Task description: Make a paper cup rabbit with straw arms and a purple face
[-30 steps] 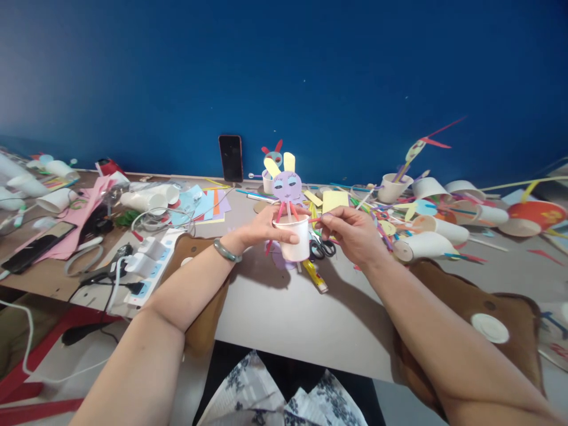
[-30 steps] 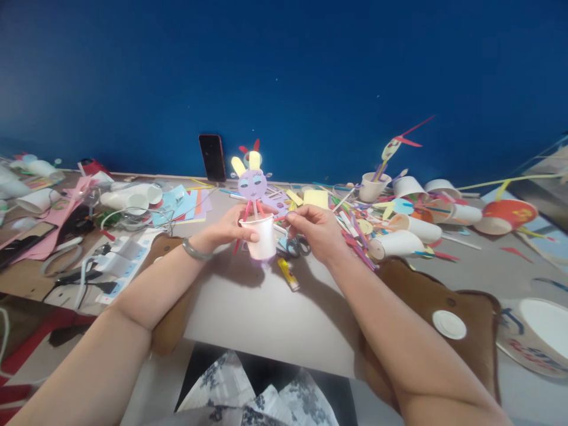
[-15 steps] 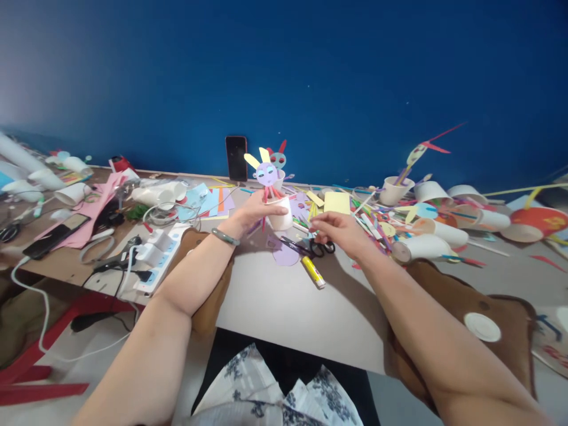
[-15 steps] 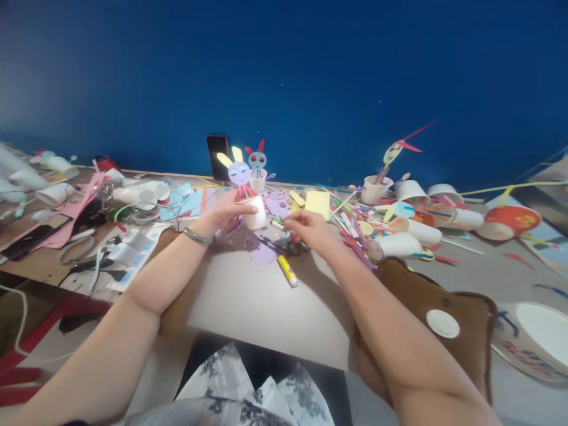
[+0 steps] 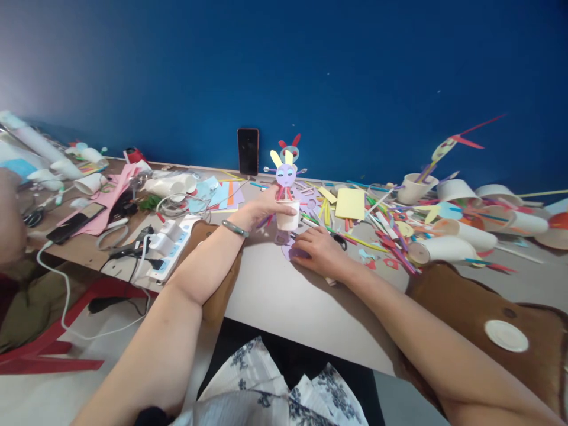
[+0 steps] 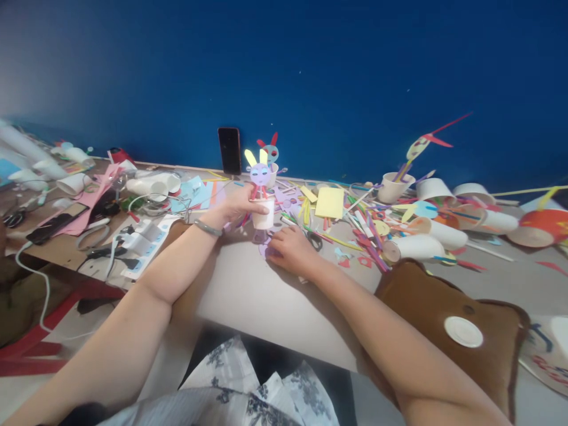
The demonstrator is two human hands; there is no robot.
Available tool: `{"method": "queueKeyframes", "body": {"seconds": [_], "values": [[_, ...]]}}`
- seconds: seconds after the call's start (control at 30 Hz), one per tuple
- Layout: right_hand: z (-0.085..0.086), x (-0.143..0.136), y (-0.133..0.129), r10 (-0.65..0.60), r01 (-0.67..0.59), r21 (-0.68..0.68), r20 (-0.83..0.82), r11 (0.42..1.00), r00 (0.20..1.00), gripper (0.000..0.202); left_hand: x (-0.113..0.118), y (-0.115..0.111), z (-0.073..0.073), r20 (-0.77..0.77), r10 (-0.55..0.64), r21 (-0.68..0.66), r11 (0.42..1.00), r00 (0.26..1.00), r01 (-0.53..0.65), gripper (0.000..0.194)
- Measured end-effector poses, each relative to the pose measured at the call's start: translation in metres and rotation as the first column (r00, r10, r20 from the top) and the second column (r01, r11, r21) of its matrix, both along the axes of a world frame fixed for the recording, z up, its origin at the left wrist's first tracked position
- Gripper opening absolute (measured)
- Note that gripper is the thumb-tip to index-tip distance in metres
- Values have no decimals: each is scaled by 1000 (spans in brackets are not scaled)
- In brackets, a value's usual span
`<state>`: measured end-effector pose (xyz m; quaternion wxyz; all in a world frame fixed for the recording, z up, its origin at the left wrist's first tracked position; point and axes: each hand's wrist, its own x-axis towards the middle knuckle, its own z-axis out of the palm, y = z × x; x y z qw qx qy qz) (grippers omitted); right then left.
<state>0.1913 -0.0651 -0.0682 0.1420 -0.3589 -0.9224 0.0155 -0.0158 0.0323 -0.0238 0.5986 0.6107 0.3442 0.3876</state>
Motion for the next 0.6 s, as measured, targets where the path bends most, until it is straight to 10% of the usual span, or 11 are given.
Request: {"method": "queueKeyframes", "body": {"seconds": [0.6], "values": [[6,-8,-4,-126,39,-373,-210,927,970,13,4,-1,-2,-172,-75,-119,991,982,55,65]]}}
